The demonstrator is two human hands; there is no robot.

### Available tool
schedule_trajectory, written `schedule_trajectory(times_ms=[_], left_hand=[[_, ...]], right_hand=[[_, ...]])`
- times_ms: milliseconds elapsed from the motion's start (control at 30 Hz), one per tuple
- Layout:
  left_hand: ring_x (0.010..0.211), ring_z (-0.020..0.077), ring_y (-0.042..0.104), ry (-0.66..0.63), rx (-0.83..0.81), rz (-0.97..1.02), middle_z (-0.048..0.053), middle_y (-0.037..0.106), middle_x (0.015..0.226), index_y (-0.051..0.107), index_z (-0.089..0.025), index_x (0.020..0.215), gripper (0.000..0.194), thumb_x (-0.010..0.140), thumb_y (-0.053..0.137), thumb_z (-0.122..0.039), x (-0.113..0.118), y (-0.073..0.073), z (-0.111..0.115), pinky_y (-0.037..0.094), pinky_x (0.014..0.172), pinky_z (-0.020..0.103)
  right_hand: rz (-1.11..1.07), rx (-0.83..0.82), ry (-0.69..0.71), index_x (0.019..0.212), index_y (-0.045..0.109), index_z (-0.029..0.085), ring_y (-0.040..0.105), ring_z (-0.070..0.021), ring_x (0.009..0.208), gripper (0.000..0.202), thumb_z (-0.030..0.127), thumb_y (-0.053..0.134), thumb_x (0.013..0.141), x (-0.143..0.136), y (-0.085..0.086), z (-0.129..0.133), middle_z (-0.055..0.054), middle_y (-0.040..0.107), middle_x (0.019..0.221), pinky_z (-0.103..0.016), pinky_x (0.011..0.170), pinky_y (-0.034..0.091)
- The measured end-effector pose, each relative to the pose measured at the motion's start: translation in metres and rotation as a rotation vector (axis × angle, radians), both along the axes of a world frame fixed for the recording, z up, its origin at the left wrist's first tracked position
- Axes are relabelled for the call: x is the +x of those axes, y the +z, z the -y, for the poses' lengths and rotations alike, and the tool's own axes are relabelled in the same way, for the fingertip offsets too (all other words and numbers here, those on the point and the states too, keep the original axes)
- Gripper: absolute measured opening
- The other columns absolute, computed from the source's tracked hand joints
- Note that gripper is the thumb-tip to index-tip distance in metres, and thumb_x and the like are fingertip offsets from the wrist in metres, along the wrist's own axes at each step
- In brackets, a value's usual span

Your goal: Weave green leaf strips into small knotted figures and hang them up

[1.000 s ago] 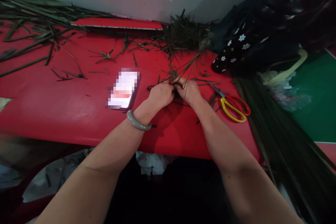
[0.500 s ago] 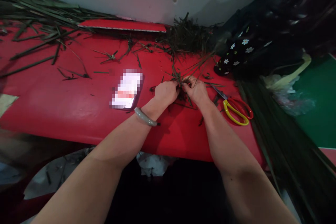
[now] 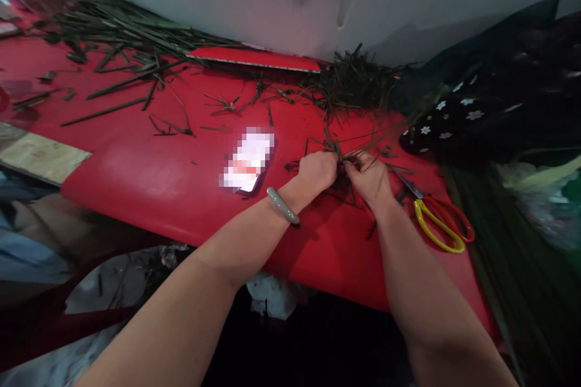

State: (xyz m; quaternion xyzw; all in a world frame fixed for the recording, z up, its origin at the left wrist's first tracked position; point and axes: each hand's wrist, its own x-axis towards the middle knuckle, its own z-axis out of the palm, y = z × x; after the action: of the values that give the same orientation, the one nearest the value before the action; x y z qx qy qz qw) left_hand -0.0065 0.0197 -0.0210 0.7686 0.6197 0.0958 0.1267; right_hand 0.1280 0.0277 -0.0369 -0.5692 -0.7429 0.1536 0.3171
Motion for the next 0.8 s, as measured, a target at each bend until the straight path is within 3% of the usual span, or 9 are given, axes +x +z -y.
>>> schedule_trajectory(times_ms=[100, 300, 500, 633, 800], left_hand=[[0.086, 0.0239, 0.062, 0.001, 0.009, -0.002, 0.013, 0.065, 0.088, 0.06, -0.015, 0.098, 0.029, 0.085, 0.038, -0.03, -0.001, 0.0, 0.002, 0.049, 0.073, 0.035], [0.086, 0.0222, 0.063, -0.006, -0.001, -0.036, 0.012, 0.065, 0.087, 0.06, -0.015, 0.098, 0.029, 0.085, 0.034, -0.019, 0.001, 0.004, 0.003, 0.049, 0.073, 0.033], [0.084, 0.0237, 0.063, -0.002, 0.014, -0.015, 0.011, 0.066, 0.086, 0.062, -0.015, 0.094, 0.025, 0.082, 0.042, -0.024, -0.008, 0.004, 0.005, 0.049, 0.071, 0.033], [0.083, 0.0222, 0.062, 0.001, 0.024, 0.097, 0.01, 0.066, 0.087, 0.063, -0.017, 0.095, 0.026, 0.079, 0.045, -0.027, -0.018, 0.007, 0.008, 0.048, 0.072, 0.032], [0.083, 0.0172, 0.06, -0.043, 0.121, 0.343, 0.007, 0.066, 0.09, 0.065, -0.017, 0.093, 0.025, 0.077, 0.046, -0.022, -0.02, 0.011, 0.007, 0.046, 0.077, 0.03]], right_hand=[[-0.017, 0.019, -0.02, 0.085, 0.061, 0.02, 0.063, -0.0203, 0.079, 0.018, 0.025, 0.048, 0.074, 0.001, 0.002, 0.001, -0.005, 0.067, 0.082, -0.032, 0.072, 0.048], [-0.01, 0.068, -0.053, 0.084, 0.061, 0.018, 0.062, -0.0217, 0.081, 0.018, 0.026, 0.05, 0.073, 0.004, 0.001, -0.001, -0.006, 0.067, 0.083, -0.035, 0.076, 0.048], [-0.038, 0.104, -0.03, 0.083, 0.059, 0.019, 0.063, -0.0195, 0.076, 0.016, 0.027, 0.048, 0.075, 0.004, 0.002, 0.001, -0.005, 0.066, 0.08, -0.032, 0.071, 0.049], [-0.08, 0.128, -0.041, 0.082, 0.058, 0.019, 0.063, -0.0198, 0.076, 0.015, 0.029, 0.049, 0.075, 0.005, 0.002, 0.002, -0.006, 0.066, 0.081, -0.033, 0.071, 0.049], [-0.21, 0.051, -0.048, 0.087, 0.054, 0.019, 0.062, -0.0162, 0.058, 0.016, 0.029, 0.046, 0.077, 0.005, 0.003, 0.003, -0.003, 0.066, 0.078, -0.031, 0.06, 0.049]])
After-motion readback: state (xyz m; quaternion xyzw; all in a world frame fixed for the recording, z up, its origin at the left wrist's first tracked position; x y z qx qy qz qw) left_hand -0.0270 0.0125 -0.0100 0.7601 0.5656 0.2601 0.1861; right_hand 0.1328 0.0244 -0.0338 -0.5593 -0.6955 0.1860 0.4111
